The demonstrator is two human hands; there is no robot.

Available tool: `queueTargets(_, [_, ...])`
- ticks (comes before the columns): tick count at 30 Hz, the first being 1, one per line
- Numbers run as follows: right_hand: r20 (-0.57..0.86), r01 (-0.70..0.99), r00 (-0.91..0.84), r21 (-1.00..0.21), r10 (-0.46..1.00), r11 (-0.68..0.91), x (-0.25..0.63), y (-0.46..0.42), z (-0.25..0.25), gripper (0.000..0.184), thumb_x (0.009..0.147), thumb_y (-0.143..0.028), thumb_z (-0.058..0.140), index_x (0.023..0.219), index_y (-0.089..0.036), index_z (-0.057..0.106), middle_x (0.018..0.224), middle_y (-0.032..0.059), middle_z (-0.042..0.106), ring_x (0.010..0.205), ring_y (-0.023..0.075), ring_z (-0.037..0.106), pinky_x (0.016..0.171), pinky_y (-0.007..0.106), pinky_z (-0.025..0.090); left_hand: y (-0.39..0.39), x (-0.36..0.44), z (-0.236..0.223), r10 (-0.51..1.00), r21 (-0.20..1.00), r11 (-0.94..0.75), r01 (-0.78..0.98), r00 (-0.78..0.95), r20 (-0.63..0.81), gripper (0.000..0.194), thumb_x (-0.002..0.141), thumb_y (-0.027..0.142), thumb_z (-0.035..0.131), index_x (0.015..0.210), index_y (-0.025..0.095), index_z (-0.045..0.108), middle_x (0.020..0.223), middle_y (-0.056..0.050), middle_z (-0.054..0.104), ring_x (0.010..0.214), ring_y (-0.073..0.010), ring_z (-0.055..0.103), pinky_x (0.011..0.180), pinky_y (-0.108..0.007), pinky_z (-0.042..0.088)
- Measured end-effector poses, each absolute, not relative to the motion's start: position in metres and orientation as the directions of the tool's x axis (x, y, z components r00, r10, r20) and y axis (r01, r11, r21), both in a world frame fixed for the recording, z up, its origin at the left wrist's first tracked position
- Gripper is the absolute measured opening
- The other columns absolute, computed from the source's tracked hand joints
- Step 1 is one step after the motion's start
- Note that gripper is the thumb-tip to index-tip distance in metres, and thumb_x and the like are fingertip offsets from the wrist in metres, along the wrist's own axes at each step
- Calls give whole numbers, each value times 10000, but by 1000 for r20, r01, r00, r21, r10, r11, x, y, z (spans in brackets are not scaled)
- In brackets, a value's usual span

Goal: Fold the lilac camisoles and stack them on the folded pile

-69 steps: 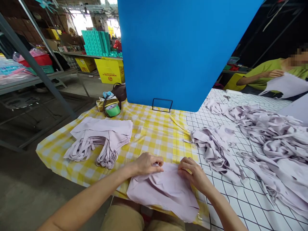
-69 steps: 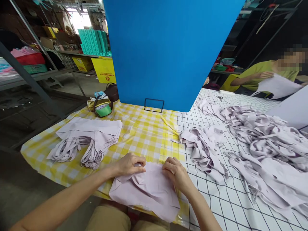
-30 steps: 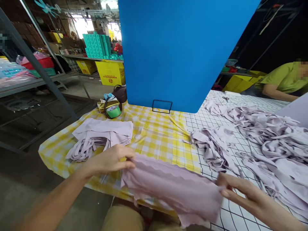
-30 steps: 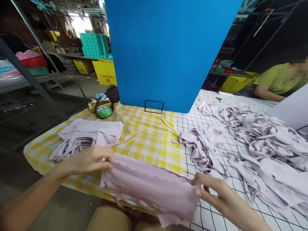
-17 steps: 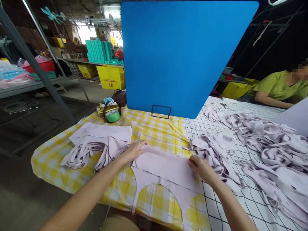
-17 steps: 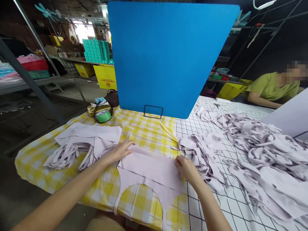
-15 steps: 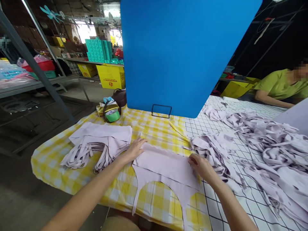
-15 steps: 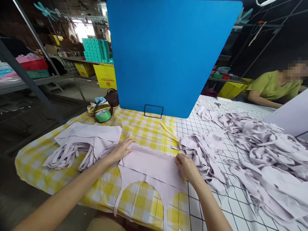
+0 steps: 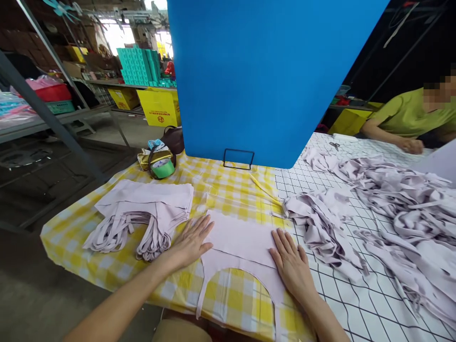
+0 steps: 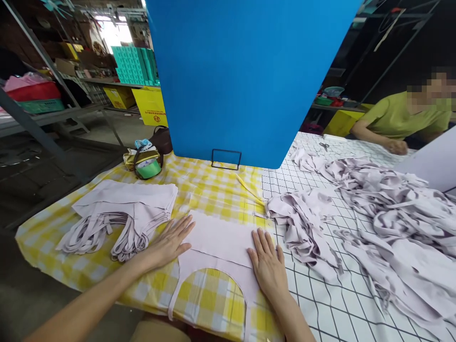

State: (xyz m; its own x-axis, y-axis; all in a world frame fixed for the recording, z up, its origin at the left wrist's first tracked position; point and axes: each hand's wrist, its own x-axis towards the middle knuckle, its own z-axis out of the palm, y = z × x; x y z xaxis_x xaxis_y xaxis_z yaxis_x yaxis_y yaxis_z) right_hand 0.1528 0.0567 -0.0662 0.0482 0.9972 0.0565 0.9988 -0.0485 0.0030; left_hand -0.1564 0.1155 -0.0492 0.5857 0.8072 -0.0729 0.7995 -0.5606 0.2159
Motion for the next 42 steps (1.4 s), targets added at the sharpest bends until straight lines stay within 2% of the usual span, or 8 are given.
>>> queueTargets(5, [21,996,83,31,996,-84,163,52,-61,529,912,-392,214,1404,-217,303,1464,9,278,1357,204,197,1057,452,209,123,-163,-39,800,246,-545,802,585,-133,560,914,418,338,1408,178,229,1488,-107,133,1372,-227,116,1093,-438,178])
queueTargets(11, [-12,980,194,54,981,-193,146,56,-50,517,924,-386,209,1402,-216,311,1480,24,235,1360,231,182,1054,472,207,111,-144,-42,819,238,-564,791,572,43,529,935,369,293,1426,221,163,1492,-64,136,1375,-221,107,1099,-462,161])
queueTargets(19, [-23,986,165,36,986,-164,154,57,-53,522,920,-367,190,1409,-212,289,1467,-9,268,1356,186,199,1061,430,208,88,-179,-68,806,154,-588,794,591,37,574,927,450,290,1429,215,142,1476,-62,199,1359,-228,188,1087,-468,197])
queueTargets(26, [91,979,188,57,978,-194,137,54,-52,525,923,-364,184,1390,-182,341,1472,45,266,1347,240,216,1036,464,230,77,-186,-73,843,160,-536,829,515,156,650,926,411,316,1437,166,-4,1472,-127,199,1352,-219,213,1086,-422,229])
queueTargets(32, [43,991,130,-6,991,-130,150,56,-58,519,914,-365,191,1392,-220,331,1452,8,316,1345,209,225,1046,447,218,76,-184,-63,842,155,-539,828,534,74,534,921,405,324,1396,169,263,1464,-101,241,1349,-221,220,1093,-432,229])
queueTargets(36, [68,975,184,-140,981,-173,162,52,-52,516,892,-371,220,1348,-206,397,1431,46,361,1334,238,248,1043,480,210,75,-187,-59,856,172,-517,839,508,98,507,905,405,359,1350,161,354,1441,-105,304,1328,-234,276,1084,-423,265])
queueTargets(40, [76,841,250,-512,965,-177,152,6,-19,502,870,-446,282,1236,-160,474,1273,136,519,1138,243,496,914,389,398,75,-176,-54,882,196,-471,860,456,121,504,861,350,432,1308,121,393,1431,-141,314,1332,-267,261,1083,-433,267])
queueTargets(42, [-41,730,209,-658,977,-183,140,-30,-2,432,870,-481,306,1059,-185,557,1049,100,631,927,206,595,763,306,467,76,-158,-48,870,212,-493,844,480,114,517,852,305,440,1321,102,368,1444,-150,282,1350,-272,207,1099,-451,218])
